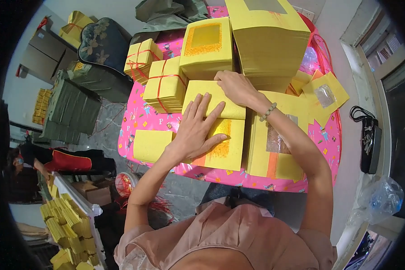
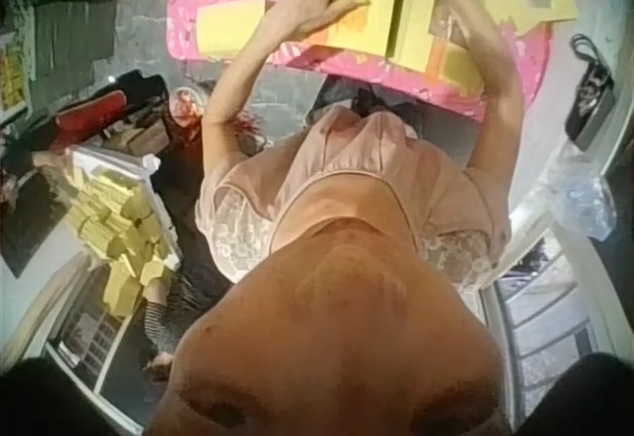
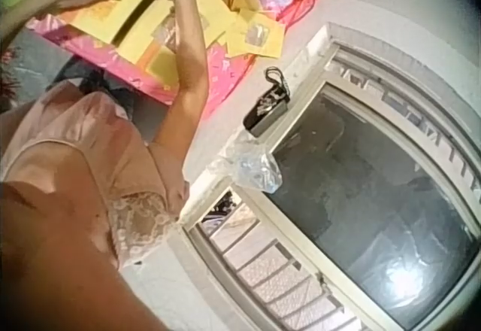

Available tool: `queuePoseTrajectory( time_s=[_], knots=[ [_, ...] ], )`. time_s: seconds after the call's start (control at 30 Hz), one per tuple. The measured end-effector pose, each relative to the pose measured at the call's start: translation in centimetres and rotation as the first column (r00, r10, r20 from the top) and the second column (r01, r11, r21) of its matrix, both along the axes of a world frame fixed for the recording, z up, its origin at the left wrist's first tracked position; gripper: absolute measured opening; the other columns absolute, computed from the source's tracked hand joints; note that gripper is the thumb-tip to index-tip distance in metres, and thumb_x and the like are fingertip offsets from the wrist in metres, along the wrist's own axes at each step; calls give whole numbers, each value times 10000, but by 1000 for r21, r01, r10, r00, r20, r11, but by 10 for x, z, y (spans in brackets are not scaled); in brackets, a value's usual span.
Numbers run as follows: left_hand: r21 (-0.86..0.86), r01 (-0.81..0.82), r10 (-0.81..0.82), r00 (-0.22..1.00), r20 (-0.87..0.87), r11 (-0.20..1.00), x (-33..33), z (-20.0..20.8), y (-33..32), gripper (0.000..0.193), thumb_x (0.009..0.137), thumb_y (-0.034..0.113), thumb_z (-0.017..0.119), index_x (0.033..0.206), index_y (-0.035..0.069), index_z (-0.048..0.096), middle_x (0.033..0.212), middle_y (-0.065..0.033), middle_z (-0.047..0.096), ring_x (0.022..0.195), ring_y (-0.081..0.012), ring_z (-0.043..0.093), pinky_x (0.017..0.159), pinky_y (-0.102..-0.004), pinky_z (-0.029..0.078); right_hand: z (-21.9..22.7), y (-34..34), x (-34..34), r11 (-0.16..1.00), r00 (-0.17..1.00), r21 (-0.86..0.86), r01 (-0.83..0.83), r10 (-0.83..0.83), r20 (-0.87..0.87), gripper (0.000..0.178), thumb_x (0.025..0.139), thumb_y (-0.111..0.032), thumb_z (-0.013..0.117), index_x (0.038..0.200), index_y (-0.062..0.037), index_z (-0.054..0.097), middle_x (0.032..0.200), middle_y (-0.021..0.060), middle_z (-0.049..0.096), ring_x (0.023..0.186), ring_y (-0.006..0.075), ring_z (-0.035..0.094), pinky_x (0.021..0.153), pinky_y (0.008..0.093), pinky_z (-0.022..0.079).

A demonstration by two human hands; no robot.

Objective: Counting and organizing stacks of yellow joss paper for bundling.

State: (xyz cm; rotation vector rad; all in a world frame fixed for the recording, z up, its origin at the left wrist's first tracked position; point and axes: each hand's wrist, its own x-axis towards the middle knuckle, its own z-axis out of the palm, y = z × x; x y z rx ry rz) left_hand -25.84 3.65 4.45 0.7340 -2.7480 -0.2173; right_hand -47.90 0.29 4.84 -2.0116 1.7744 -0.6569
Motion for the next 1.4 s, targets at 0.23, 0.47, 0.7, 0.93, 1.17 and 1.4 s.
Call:
queuePoseTrajectory(
  time_s=[0.23, 0.47, 0.7, 0.93, 1.17, 1.4],
  knots=[
    [19, -9, 9, 1000, -6, 1000, 0, -1, 1, 773, 930, 619, 509, 1516, 132, 379, 1529, -325, 272, 1421, -522, 235, 1169, -577, 211, -4, -2, 0, 1000, 1000, -3, 3, -3, 10, 241, 996, -162, 513, 1126, 19, 604, 1083, 200, 656, 1037, 386, 607, 909, 462, 478],
    [27, 1, -1, 1000, 7, 1000, -3, -3, 1, 792, 927, 636, 501, 1512, 115, 381, 1533, -326, 268, 1426, -527, 222, 1167, -585, 209, -5, 3, -3, 999, 1000, -49, 10, -10, -10, 244, 989, -153, 519, 1152, 13, 589, 1098, 188, 642, 1049, 376, 599, 896, 454, 482],
    [45, -1, 0, 1000, 26, 999, -2, -4, -2, 816, 925, 665, 475, 1520, 116, 369, 1542, -332, 254, 1437, -530, 201, 1172, -585, 196, 17, 78, 20, 942, 983, -328, -72, 10, -186, 286, 936, -159, 574, 1144, 39, 577, 1166, 192, 616, 1094, 377, 593, 947, 467, 471],
    [47, -1, -1, 999, 39, 999, -1, -6, 0, 864, 904, 702, 481, 1517, 102, 380, 1554, -333, 234, 1450, -526, 178, 1179, -578, 181, 11, 129, 26, 980, 954, -139, -141, 97, -285, 564, 979, -226, 541, 1431, 76, 392, 1477, 249, 424, 1410, 388, 363, 1160, 507, 290],
    [31, 36, -37, 999, 30, 999, 2, -9, 1, 968, 842, 757, 525, 1530, 99, 353, 1545, -346, 241, 1453, -528, 172, 1182, -574, 179, 7, 138, 22, 981, 941, -7, -195, 185, -283, 700, 1018, -381, 446, 1537, 31, 220, 1596, 240, 224, 1508, 365, 150, 1225, 524, 96],
    [22, 63, -64, 996, 68, 998, 20, -1, -15, 984, 805, 765, 573, 1548, 163, 340, 1586, -284, 218, 1474, -490, 163, 1193, -557, 184, -1, 138, 21, 984, 914, 2, -178, 167, -369, 681, 1031, -471, 383, 1574, -95, 217, 1624, 217, 160, 1526, 341, 82, 1231, 523, 46]
  ],
)
